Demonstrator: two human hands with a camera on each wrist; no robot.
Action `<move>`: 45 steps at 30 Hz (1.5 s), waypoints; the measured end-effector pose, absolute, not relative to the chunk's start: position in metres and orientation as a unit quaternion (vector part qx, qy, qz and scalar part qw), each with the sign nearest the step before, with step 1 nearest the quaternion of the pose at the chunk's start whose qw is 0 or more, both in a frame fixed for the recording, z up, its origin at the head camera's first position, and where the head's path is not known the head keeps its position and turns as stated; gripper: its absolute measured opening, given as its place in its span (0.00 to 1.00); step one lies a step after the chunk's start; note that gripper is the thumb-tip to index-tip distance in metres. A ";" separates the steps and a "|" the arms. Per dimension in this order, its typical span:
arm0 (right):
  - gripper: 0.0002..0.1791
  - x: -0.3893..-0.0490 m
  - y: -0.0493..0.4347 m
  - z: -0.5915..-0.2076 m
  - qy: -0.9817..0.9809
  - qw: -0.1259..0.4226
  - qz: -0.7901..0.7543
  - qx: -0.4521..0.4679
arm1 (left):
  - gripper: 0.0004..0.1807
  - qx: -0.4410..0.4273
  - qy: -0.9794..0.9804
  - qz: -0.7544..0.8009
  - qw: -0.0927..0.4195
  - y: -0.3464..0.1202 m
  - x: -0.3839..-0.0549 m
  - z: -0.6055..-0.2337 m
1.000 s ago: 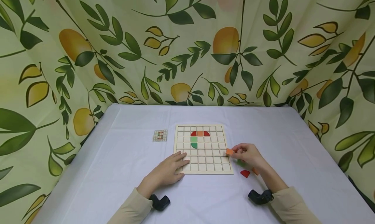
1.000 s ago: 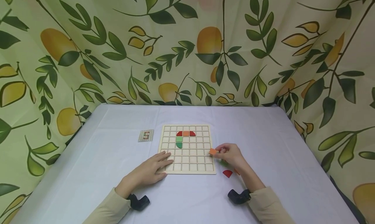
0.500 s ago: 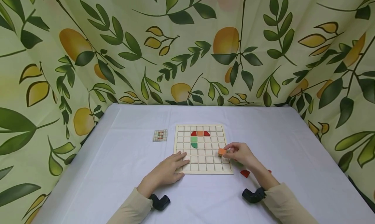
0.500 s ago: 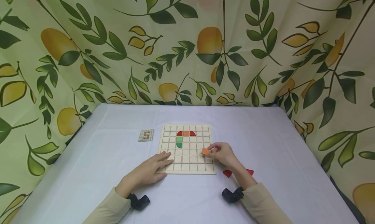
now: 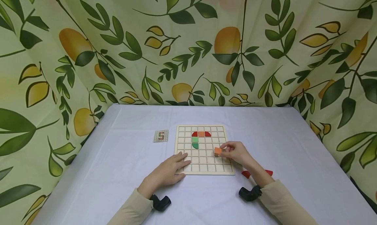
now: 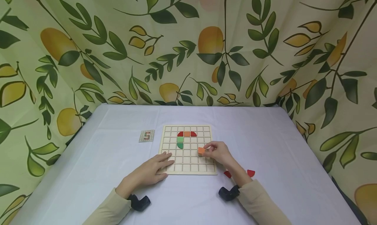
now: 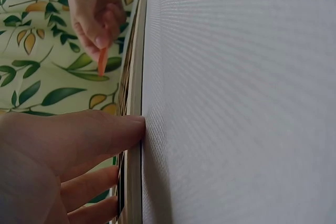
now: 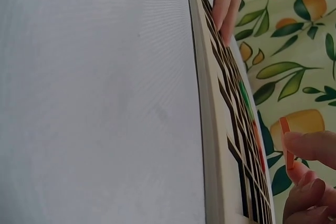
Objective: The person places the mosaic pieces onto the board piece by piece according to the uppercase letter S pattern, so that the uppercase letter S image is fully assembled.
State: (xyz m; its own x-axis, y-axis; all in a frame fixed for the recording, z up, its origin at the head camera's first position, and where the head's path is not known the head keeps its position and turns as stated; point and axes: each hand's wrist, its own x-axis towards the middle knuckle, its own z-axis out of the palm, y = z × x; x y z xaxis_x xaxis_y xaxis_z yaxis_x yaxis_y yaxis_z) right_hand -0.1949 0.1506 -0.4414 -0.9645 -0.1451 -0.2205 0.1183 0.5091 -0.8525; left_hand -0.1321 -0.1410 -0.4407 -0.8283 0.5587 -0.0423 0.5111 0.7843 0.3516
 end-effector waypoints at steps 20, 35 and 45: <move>0.17 -0.206 0.132 -0.447 0.861 0.130 -0.491 -0.020 | 0.28 0.276 0.943 0.165 0.081 -0.141 -0.131 -0.440; 0.16 -0.213 0.119 -0.451 0.851 0.128 -0.508 -0.037 | 0.27 0.279 0.943 0.164 0.081 -0.140 -0.133 -0.441; 0.14 -0.216 0.109 -0.453 0.847 0.127 -0.515 -0.037 | 0.28 0.268 0.945 0.164 0.089 -0.141 -0.134 -0.443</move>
